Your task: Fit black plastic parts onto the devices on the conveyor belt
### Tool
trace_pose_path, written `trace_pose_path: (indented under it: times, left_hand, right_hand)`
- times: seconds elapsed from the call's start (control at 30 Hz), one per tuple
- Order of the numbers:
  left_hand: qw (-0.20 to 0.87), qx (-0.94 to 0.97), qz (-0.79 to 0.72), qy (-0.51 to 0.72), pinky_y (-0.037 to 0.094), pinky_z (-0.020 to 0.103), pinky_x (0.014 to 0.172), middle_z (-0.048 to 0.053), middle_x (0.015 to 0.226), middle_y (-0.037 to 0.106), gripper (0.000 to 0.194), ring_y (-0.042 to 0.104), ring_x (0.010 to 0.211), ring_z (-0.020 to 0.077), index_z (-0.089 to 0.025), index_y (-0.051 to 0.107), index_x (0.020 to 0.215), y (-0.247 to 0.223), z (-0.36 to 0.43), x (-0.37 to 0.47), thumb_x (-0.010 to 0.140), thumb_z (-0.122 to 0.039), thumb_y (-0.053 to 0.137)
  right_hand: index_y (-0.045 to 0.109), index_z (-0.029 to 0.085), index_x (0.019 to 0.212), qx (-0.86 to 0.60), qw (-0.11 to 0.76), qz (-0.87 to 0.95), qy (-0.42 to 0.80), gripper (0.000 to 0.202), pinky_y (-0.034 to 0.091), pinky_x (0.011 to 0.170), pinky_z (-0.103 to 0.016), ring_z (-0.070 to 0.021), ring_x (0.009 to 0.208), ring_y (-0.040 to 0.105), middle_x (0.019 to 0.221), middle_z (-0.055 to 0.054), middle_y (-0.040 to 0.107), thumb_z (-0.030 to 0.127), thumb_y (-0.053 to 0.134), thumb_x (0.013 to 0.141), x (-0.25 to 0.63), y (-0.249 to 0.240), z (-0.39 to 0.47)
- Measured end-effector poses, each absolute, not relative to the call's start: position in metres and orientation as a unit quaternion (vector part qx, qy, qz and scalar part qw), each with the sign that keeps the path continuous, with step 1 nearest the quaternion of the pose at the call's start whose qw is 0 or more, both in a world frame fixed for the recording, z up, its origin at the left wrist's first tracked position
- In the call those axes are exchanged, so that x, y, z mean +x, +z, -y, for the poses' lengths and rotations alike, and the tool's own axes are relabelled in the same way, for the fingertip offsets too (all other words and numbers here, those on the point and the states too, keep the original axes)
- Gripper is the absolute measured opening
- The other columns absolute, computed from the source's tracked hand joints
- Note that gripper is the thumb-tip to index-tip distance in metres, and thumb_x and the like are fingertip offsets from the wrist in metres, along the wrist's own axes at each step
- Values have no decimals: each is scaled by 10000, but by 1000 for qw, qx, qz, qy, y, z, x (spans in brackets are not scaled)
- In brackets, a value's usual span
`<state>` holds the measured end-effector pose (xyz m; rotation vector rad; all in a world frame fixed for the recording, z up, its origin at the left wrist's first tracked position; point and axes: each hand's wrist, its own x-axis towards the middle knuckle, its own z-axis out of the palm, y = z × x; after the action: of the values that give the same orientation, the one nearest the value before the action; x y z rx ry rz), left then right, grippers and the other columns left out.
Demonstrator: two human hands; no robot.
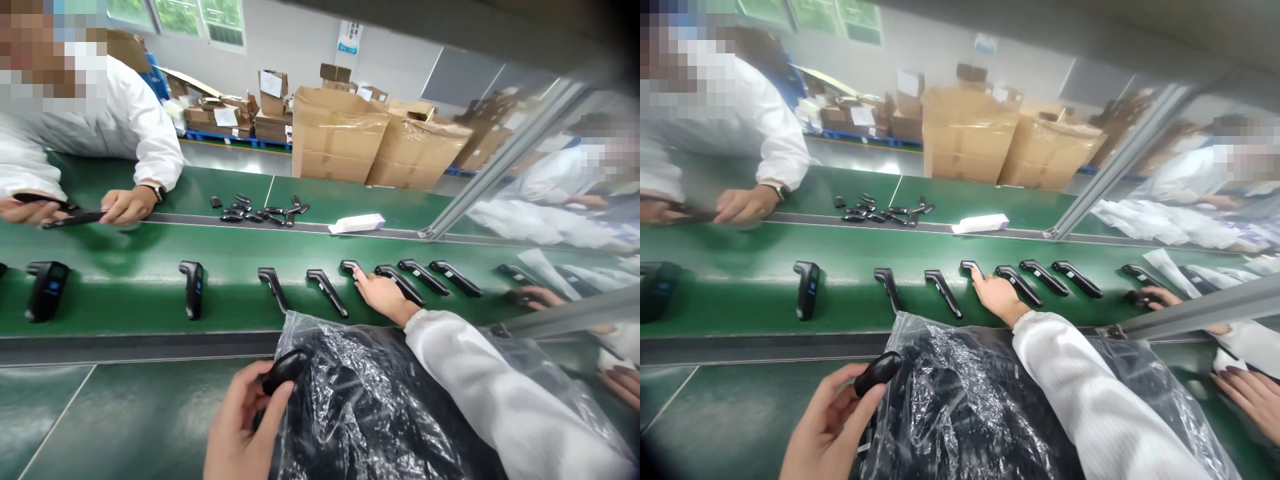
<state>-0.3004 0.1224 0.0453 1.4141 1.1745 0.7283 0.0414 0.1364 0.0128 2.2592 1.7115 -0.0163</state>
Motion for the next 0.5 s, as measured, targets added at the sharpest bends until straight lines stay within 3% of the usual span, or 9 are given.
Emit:
trace_pose_path:
  times: [0.13,0.2,0.27,0.37,0.5]
  left_hand:
    - [581,570,-508,282,561,205,650,19,910,716,404,693,786,179,-256,551,1080,48,-116,-293,793,-502,693]
    - [586,581,-491,278,574,207,707,30,975,729,410,708,856,188,-257,558,1093,47,-118,-292,789,-497,693]
    - [592,603,-467,263,585,222,743,37,1022,733,396,716,904,200,-261,568,1101,49,-121,-288,799,-492,678]
    - [570,666,-425,225,600,242,734,32,1042,737,349,729,885,205,-275,572,1119,56,-121,-277,833,-464,640]
    - [430,780,-390,233,608,244,633,17,976,741,384,735,769,190,-286,510,1203,57,-127,-284,868,-449,600]
  right_hand:
    - [340,224,1473,843,105,-527,-8,524,486,834,-406,-309,1022,635,1125,-168,649,469,333,1010,33,37,-132]
    - [359,233,1473,854,17,-521,-2,550,452,921,-455,-325,1155,566,1282,-183,577,517,313,1005,20,61,-119]
    - [403,231,1451,793,-111,-592,-93,550,446,962,-401,-270,1213,530,1372,-146,525,537,325,1001,-3,89,-105]
    - [559,254,1314,577,-189,-720,-337,466,480,865,-279,-173,1018,620,1159,-49,659,525,527,937,-45,123,-89]
    - [679,232,1089,551,-190,-697,-417,215,456,696,-241,-112,698,604,832,13,688,331,569,932,-62,131,-86]
